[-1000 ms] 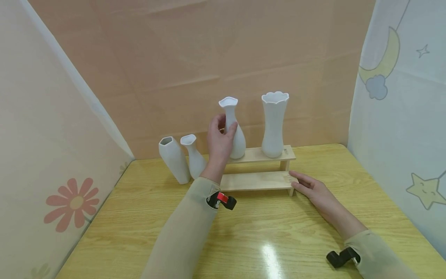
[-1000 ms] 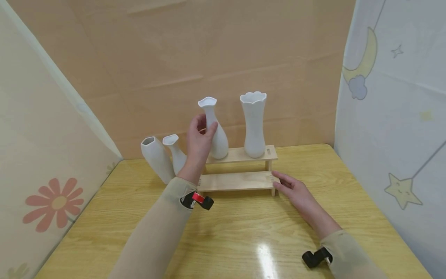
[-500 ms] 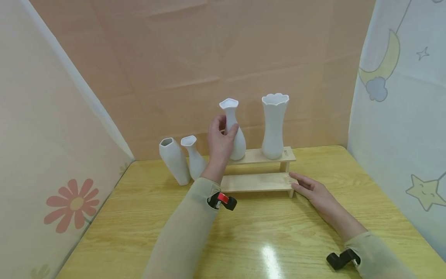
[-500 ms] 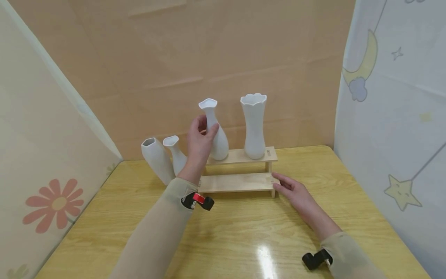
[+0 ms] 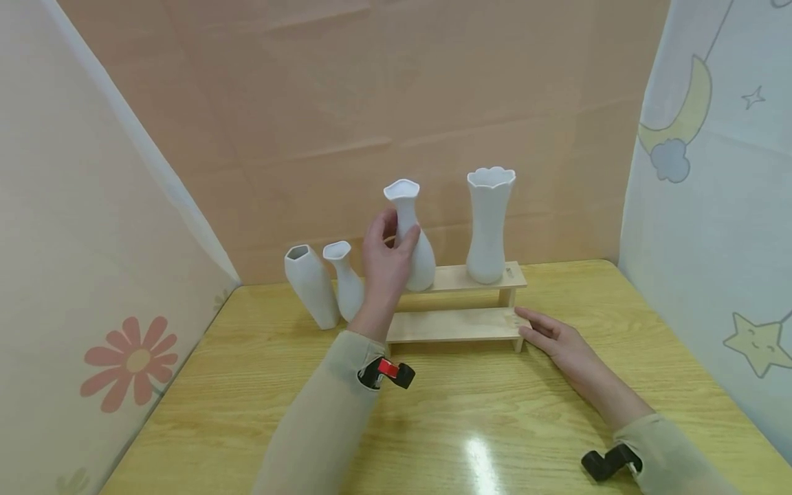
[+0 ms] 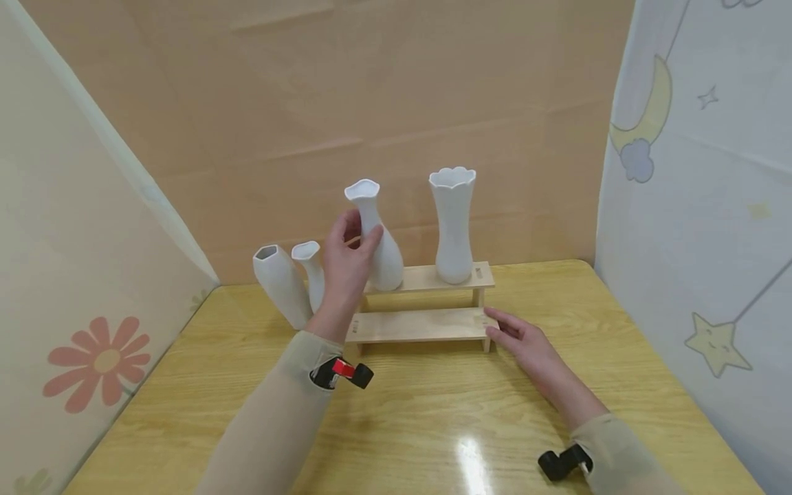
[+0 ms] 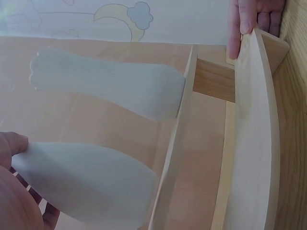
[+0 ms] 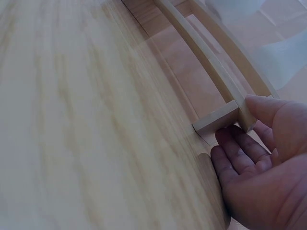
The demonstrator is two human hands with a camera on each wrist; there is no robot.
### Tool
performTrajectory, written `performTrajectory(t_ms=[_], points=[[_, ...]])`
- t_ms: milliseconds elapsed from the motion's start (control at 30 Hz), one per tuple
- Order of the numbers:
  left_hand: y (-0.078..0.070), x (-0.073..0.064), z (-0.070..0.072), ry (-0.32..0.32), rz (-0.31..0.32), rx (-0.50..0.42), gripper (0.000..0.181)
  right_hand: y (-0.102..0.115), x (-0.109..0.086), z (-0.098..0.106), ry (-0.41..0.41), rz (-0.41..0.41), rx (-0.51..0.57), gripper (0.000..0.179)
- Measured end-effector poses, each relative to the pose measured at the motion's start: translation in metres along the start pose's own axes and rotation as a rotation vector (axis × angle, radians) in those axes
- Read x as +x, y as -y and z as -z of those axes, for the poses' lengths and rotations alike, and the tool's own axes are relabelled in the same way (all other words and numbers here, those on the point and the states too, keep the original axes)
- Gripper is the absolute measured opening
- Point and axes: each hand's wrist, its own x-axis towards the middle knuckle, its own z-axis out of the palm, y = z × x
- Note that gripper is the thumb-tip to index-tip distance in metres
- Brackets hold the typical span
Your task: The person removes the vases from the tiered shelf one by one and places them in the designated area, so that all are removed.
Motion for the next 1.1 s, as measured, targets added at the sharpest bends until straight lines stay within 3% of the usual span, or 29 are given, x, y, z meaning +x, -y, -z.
performTrajectory(t_ms=[500,1100], points=[[-0.013,-0.029,0.033,0.032,-0.045,0.010,0.034,0.001,0.001,0.001,-0.013,0.000,-0.005,0.072],[-0.013,-0.060,0.072,0.012,0.004,0.012,0.041,-0.001,0.001,0.008,-0.022,0.000,-0.027,0.071]])
